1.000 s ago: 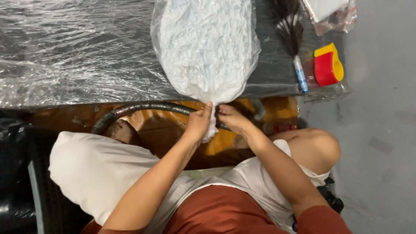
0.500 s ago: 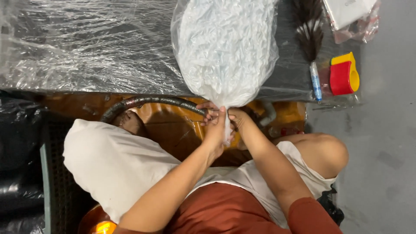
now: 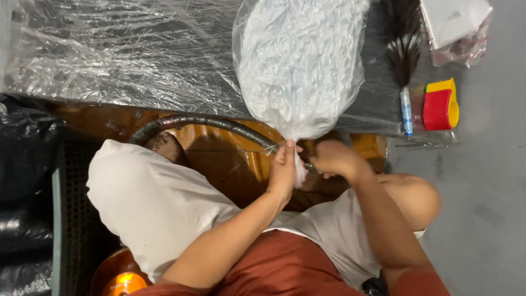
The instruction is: Vacuum sealing a pillow by placing it in a plastic bag, removing air with a vacuum hose, and sealing the opening with tape.
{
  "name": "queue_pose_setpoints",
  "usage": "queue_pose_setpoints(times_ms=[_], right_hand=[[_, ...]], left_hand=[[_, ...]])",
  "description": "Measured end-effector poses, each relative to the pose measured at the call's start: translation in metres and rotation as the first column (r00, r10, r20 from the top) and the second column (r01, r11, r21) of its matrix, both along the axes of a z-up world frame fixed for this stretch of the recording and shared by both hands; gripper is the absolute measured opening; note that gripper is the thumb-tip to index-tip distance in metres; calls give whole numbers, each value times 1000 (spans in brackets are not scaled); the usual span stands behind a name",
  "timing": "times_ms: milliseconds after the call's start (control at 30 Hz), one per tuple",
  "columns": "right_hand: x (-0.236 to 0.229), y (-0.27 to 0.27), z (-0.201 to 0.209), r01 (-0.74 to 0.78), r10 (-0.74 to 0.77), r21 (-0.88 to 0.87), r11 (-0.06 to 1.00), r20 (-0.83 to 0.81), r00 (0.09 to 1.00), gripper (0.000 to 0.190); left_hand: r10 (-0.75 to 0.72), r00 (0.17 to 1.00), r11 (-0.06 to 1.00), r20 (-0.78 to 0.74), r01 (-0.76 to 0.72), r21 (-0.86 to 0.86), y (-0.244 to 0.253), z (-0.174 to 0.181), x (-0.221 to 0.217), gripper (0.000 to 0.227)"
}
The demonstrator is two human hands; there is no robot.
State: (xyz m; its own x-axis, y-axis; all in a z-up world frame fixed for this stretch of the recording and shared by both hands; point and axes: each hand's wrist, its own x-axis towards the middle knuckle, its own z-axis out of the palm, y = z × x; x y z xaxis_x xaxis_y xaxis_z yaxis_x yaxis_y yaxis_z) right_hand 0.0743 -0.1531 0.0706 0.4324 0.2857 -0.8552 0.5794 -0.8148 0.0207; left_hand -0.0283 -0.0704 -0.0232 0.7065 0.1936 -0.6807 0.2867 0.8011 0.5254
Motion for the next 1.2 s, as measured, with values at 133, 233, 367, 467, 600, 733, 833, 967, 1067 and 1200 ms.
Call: queue_pose_setpoints(times_ms=[133, 233, 367, 467, 600, 733, 833, 967, 1067, 1200], right_hand=[[-25, 55, 83, 291, -348, 242, 925, 242, 905, 45], [-49, 83, 41, -28, -176, 397, 917, 467, 866, 51], [-62, 102, -17, -537, 159, 183, 824, 834, 528, 60], [-52, 98, -45, -608, 116, 120, 785, 935, 334, 15], [-52, 94, -35, -631, 86, 149, 761, 942, 326, 6], [-53, 84, -4, -630, 11, 313, 711, 891, 455, 8], [-60, 65, 20, -624, -45, 439, 646, 838, 544, 12], [-60, 9, 13, -416, -358, 759, 500, 619, 699, 9], [-70, -6, -2, -107, -706, 962, 251, 258, 659, 14], [-75, -26, -49, 218, -883, 971, -97, -185, 432, 13]], left_hand=[[19, 1000, 999, -11, -19, 47, -21, -42, 2, 38], [10, 1000, 995, -4, -9, 103, -25, -59, 3, 34], [-59, 996, 975, 61, 45, 216, -20, -61, -3, 27], [-101, 989, 955, 110, 65, 288, -13, -58, -2, 22], [-159, 975, 931, 154, 96, 353, -9, -55, -5, 17], [-257, 945, 873, 205, 136, 468, -1, -53, -7, 11], [-321, 920, 827, 226, 156, 540, 4, -51, -12, 9], [-344, 888, 862, 304, 170, 477, 21, -11, -8, 16], [-379, 894, 834, 239, 218, 506, 22, -2, -2, 16], [-392, 867, 870, 307, 241, 431, 22, 3, -5, 20]])
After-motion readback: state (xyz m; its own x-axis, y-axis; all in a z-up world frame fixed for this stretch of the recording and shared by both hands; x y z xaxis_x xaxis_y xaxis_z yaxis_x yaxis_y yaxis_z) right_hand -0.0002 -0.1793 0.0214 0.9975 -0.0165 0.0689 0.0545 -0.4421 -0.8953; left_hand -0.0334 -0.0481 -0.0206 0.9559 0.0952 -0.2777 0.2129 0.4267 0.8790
